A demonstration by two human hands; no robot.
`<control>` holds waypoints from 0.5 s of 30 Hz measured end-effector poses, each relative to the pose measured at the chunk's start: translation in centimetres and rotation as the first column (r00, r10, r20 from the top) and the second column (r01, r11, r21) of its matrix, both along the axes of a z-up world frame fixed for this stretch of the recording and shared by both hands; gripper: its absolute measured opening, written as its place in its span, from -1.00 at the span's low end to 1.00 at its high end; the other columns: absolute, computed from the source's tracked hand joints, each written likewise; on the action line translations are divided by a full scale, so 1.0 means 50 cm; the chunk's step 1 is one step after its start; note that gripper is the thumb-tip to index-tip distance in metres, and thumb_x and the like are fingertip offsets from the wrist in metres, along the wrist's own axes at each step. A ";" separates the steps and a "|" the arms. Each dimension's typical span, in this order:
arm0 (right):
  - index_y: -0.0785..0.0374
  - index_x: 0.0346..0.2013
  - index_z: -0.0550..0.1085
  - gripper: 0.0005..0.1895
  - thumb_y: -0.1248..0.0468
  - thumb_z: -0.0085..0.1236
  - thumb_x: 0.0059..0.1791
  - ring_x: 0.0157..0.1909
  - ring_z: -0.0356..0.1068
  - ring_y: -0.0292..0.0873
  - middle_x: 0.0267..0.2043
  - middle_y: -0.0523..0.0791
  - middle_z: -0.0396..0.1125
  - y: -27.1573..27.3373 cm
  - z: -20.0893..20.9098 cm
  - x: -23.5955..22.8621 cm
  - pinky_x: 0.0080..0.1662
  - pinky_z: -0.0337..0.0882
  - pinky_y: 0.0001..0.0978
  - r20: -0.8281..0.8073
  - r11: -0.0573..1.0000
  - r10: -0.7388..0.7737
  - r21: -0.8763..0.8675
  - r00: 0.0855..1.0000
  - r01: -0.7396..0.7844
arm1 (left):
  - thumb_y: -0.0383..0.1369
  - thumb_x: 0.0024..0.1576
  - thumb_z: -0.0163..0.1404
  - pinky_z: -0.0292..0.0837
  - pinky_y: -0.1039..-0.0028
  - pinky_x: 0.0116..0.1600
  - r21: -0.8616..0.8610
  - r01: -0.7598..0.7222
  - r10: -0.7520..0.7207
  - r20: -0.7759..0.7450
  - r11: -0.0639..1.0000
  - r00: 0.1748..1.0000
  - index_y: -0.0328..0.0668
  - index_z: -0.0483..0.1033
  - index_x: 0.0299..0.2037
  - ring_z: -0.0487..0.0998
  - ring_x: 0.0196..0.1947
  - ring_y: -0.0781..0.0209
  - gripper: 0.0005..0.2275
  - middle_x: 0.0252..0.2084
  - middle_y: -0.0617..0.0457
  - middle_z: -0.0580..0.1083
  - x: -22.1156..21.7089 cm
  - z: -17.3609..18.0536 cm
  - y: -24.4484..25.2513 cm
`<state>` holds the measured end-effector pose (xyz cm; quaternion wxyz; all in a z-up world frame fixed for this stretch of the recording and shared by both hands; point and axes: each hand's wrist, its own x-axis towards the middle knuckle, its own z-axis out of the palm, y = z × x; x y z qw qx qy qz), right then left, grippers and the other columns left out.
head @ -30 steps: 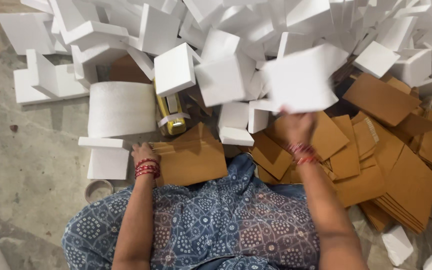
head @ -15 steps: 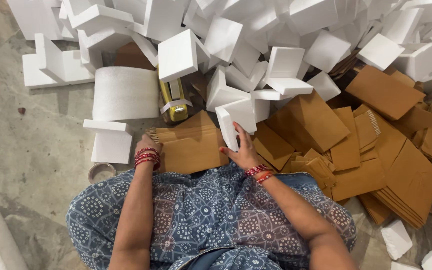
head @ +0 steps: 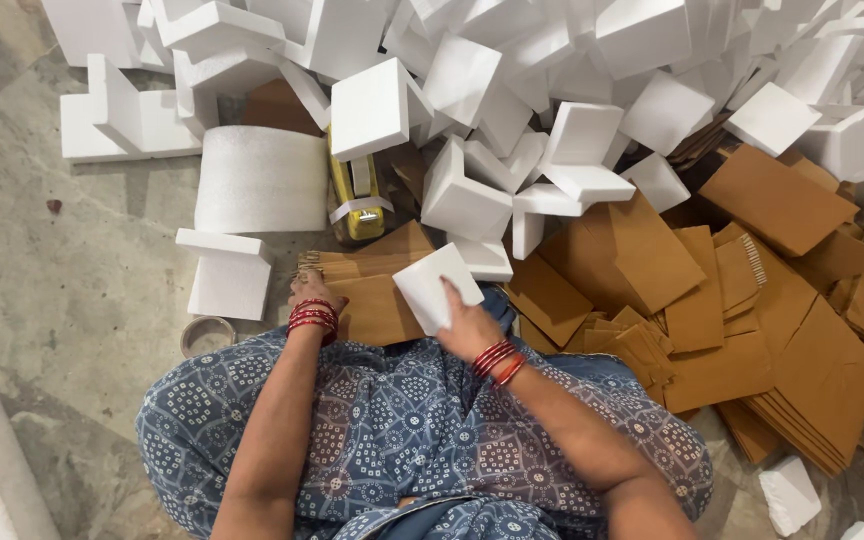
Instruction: The person sits on the floor and repeatedly assembles small white styrofoam boxes by inserting pieces into cardboard frames and securing them with a tape dispenser. The person handles styrofoam pieces, cardboard frames, and a tape dispenser throughout the clip.
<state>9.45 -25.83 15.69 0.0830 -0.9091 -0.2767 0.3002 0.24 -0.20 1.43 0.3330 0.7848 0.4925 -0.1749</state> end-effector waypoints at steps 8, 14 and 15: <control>0.10 0.51 -0.07 0.08 0.07 0.27 -0.20 -0.12 0.50 0.31 -0.17 0.28 0.46 0.034 -0.115 -0.024 0.04 0.49 0.03 -0.024 0.991 -0.012 0.134 1.000 0.016 | -0.11 -0.09 0.36 0.35 -0.01 0.28 0.014 0.047 -0.047 -0.043 0.999 0.998 -0.06 0.26 0.28 0.33 0.32 -0.25 -0.26 0.36 -0.21 0.20 -0.004 0.013 -0.014; 0.32 0.43 0.02 0.11 0.03 0.38 -0.25 -0.11 0.49 0.30 -0.15 0.29 0.45 0.029 -0.122 -0.007 0.02 0.50 -0.02 -0.021 0.980 0.018 0.198 1.000 -0.014 | -0.18 -0.11 0.38 0.43 0.17 0.23 -0.087 -0.035 0.051 0.187 0.996 0.981 -0.27 0.34 0.18 0.48 0.18 -0.19 -0.32 0.16 -0.28 0.45 0.008 0.015 0.021; 0.32 0.41 0.05 0.07 0.02 0.37 -0.24 -0.16 0.53 0.23 -0.15 0.25 0.47 0.026 -0.115 -0.006 -0.02 0.53 -0.08 -0.094 0.979 -0.052 0.194 0.994 0.070 | -0.24 -0.11 0.35 0.45 0.19 0.20 -0.088 -0.054 0.076 0.272 0.995 0.959 -0.23 0.40 0.15 0.52 0.14 -0.15 -0.39 0.11 -0.22 0.50 0.006 0.014 0.026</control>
